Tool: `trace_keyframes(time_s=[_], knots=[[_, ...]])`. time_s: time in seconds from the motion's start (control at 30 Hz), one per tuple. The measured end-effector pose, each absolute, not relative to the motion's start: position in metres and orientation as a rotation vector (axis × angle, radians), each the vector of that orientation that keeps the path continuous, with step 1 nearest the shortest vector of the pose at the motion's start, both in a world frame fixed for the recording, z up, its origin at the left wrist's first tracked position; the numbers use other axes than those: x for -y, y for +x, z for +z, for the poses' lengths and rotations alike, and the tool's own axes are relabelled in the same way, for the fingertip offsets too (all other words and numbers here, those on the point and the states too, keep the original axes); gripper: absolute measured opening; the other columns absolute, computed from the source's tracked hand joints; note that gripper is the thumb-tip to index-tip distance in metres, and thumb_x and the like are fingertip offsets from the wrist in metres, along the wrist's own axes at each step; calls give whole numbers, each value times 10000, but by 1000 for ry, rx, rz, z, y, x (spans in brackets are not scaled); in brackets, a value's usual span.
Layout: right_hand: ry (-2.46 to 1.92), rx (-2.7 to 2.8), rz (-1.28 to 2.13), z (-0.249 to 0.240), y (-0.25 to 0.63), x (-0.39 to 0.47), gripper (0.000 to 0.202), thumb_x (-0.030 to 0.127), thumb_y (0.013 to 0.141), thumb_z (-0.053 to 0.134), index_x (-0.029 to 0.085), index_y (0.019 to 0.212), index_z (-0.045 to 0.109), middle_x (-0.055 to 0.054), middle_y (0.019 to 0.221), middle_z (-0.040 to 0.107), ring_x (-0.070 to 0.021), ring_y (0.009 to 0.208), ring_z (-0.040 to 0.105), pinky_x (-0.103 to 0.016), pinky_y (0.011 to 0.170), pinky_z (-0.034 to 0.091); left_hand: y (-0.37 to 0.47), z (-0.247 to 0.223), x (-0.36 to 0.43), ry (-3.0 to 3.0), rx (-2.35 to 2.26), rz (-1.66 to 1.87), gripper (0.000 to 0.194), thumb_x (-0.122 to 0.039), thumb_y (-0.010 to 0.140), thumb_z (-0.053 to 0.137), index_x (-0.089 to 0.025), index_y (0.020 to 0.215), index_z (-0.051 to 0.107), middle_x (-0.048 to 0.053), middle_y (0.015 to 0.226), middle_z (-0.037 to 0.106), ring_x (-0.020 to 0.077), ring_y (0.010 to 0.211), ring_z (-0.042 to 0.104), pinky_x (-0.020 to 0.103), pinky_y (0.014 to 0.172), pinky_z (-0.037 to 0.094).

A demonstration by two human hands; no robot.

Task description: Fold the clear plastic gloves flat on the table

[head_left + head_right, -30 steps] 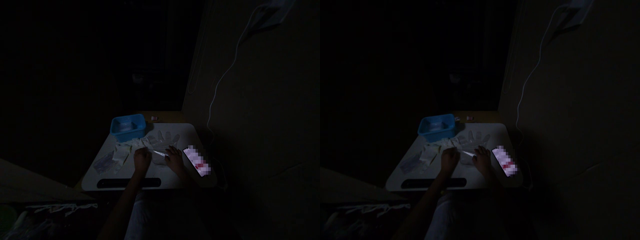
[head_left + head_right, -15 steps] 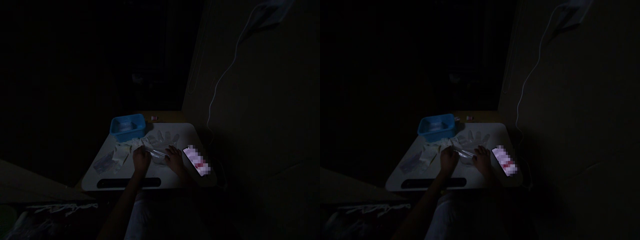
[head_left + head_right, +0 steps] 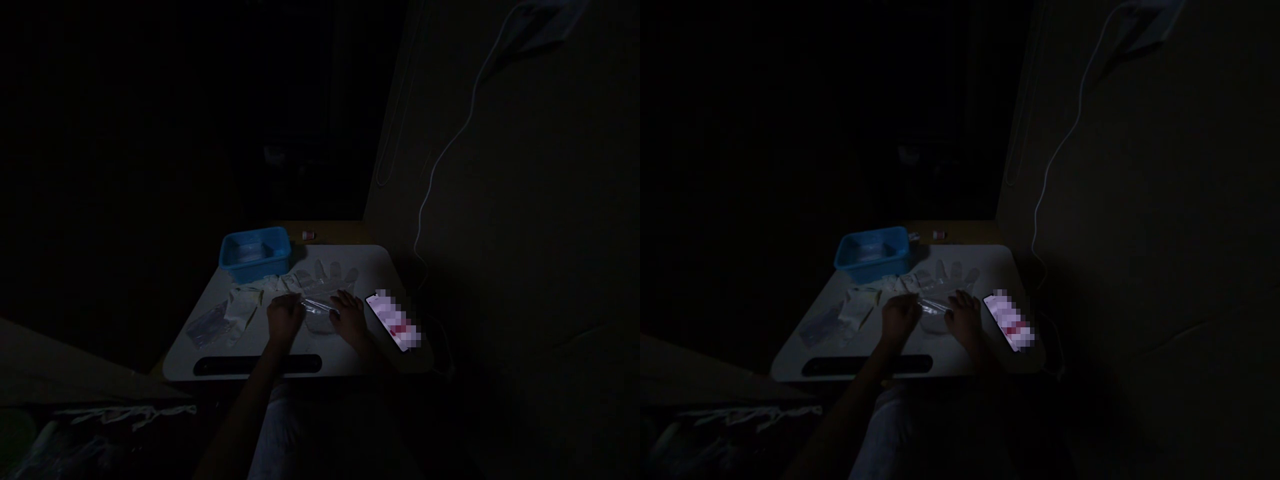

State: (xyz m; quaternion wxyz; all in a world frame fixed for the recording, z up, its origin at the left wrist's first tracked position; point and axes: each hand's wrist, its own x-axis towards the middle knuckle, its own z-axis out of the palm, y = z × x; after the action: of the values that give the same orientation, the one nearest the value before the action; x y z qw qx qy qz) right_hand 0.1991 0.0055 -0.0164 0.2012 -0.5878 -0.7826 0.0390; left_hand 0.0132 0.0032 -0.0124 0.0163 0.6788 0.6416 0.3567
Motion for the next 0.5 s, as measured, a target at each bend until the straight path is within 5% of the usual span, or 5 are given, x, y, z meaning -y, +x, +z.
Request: trace_keyframes(time_s=[0.5], knots=[[-1624,2178,116,-14,199,-4,367,259,809,449,221,1160,546,-60,1319,478,-201,1244,357,-392,1008,208,15,-10,-2,2080,-2007,1140,362,-257,760,412,-113,1035,599,121,1020,641,244,972,560,372,873,423]])
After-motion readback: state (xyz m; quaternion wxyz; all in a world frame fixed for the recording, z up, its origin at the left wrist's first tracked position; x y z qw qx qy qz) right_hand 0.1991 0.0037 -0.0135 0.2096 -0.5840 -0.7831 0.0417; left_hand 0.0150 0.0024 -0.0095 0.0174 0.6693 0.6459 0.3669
